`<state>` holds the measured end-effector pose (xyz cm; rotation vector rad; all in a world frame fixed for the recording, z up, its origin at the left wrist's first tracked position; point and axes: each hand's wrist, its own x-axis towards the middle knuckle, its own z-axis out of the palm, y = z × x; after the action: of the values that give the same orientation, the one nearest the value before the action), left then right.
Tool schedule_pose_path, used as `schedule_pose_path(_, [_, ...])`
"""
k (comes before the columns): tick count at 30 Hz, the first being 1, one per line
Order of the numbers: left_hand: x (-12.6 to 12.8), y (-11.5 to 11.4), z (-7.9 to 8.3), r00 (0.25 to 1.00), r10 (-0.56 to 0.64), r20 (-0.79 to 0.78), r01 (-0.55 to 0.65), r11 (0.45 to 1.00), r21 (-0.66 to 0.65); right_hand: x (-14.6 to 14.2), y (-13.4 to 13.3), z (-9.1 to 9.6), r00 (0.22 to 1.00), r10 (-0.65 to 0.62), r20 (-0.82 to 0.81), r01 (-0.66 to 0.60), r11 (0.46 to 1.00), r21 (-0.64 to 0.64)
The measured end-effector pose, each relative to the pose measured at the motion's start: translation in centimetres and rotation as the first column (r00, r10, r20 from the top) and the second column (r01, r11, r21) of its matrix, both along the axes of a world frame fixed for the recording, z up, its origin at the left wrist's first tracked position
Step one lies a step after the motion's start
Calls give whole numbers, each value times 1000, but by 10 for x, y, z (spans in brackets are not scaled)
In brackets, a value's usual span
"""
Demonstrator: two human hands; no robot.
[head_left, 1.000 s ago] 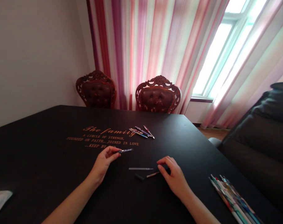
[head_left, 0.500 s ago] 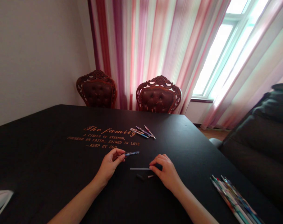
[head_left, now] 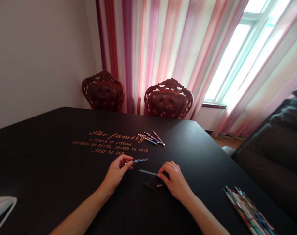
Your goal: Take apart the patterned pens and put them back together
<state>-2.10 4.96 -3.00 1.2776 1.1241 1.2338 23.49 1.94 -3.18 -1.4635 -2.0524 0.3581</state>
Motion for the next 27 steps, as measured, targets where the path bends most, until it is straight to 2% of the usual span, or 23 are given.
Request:
schedule_pose_path(5, [-2, -2, 4, 1000, 1, 31, 0, 1000, -31, 25, -6, 2, 976, -134, -174, 155, 981, 113])
schedule_pose_path(7, [-2, -3, 6, 999, -6, 38, 7, 999, -40, 31, -10, 6, 967, -148, -207, 181, 972, 152])
schedule_pose_path(14, [0, -2, 3, 999, -49, 23, 50, 998, -37, 24, -17, 11, 984, -36, -175, 71, 977, 201])
schedule_pose_path(19, [-1, 1, 0, 997, -79, 26, 80, 996, -36, 23, -18, 13, 983, -2, -186, 43, 976, 214])
schedule_pose_path(23, [-2, 0, -3, 987, -156, -39, 155, 987, -28, 25, -20, 19, 967, 18, -253, 36, 978, 207])
schedule_pose_path(27, [-1, -4, -3, 968, -193, -163, 199, 980, 27, 21, -24, 20, 919, -29, -394, 74, 992, 101])
